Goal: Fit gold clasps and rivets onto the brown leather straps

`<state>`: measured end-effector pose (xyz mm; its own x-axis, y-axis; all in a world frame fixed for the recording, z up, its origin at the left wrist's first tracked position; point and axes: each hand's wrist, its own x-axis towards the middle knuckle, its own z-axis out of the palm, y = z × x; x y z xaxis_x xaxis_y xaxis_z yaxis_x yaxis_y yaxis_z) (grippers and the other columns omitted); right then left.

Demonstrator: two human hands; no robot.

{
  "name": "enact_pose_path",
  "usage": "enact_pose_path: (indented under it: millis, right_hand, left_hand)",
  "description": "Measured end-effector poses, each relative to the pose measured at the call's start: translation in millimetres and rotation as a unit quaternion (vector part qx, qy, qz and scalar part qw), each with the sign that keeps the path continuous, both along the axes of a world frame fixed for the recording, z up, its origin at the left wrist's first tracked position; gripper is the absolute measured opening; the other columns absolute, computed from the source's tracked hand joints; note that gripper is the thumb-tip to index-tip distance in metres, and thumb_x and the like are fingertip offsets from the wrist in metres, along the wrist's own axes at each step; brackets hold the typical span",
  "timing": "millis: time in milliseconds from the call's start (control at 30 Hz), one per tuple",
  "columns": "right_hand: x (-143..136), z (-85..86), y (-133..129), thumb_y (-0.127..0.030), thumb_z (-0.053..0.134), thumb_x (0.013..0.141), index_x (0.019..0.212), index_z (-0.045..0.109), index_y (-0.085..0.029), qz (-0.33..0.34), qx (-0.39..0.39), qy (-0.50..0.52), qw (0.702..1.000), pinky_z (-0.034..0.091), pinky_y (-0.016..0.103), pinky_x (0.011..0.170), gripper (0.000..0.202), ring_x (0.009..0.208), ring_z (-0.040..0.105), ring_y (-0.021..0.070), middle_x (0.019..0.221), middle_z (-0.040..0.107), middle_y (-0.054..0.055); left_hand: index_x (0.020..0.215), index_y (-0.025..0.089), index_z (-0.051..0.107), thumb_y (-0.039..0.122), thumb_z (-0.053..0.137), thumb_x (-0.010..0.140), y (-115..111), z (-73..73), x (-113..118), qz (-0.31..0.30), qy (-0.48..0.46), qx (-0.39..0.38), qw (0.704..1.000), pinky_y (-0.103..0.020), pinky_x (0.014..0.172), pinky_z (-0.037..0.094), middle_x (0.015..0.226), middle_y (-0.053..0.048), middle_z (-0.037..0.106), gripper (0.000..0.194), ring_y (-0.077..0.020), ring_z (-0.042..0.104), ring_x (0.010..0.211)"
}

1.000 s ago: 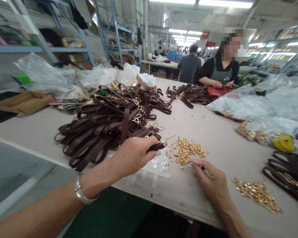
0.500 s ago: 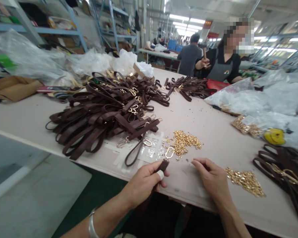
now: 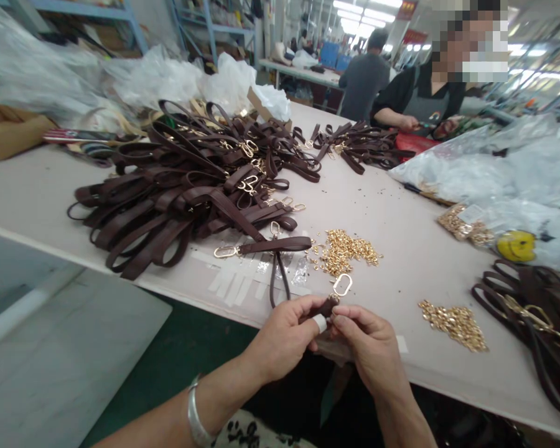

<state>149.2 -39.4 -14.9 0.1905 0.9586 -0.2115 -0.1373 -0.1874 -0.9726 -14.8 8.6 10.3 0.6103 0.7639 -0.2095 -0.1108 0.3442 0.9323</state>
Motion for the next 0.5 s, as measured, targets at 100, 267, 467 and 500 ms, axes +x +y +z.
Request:
enact_pose_path:
  millis: [100,267,467,500]
  right_hand:
    - [-0.5,3.3,0.8,-0.037,0.077,0.079,0.085,0.077,-0.022,0.009,0.001,-0.035,0.999,0.050,0.022,0.064,0.017,0.064,0.061,0.0115,0.067,0.068,-0.001]
    - [-2.4,10.0,1.1,-0.033,0.073,0.081,0.083,0.076,-0.022,0.025,0.027,-0.082,0.996,0.048,0.021,0.063,0.012,0.065,0.060,0.0108,0.068,0.065,-0.003]
    - [-8.5,13.1,-2.2,-0.031,0.076,0.077,0.080,0.067,-0.019,0.000,0.018,-0.009,1.000,0.051,0.022,0.064,0.015,0.066,0.062,0.0113,0.072,0.068,-0.002]
    - [-8.6,12.3,-2.9,-0.030,0.077,0.076,0.078,0.064,-0.019,-0.005,0.015,0.012,1.000,0.051,0.022,0.063,0.018,0.065,0.063,0.0114,0.071,0.068,-0.002]
  left_hand:
    - [0.114,0.020,0.070,0.018,0.054,0.089,-1.2,0.1,0.1,0.000,0.012,0.012,1.000,-0.019,0.058,0.045,0.090,0.000,0.067,0.030,-0.0119,0.056,0.075]
    - [0.118,0.024,0.070,0.016,0.050,0.090,-1.6,2.4,-0.3,-0.018,0.029,0.030,0.999,-0.019,0.059,0.046,0.092,0.000,0.069,0.035,-0.0120,0.057,0.074]
    - [0.125,0.031,0.067,0.013,0.047,0.089,-5.8,4.9,-4.5,-0.014,0.131,0.143,0.981,-0.020,0.063,0.047,0.092,0.003,0.072,0.045,-0.0119,0.055,0.068]
    - [0.126,0.031,0.067,0.013,0.047,0.090,-6.7,4.2,-5.3,-0.016,0.147,0.162,0.976,-0.021,0.063,0.047,0.090,0.003,0.072,0.045,-0.0117,0.055,0.066]
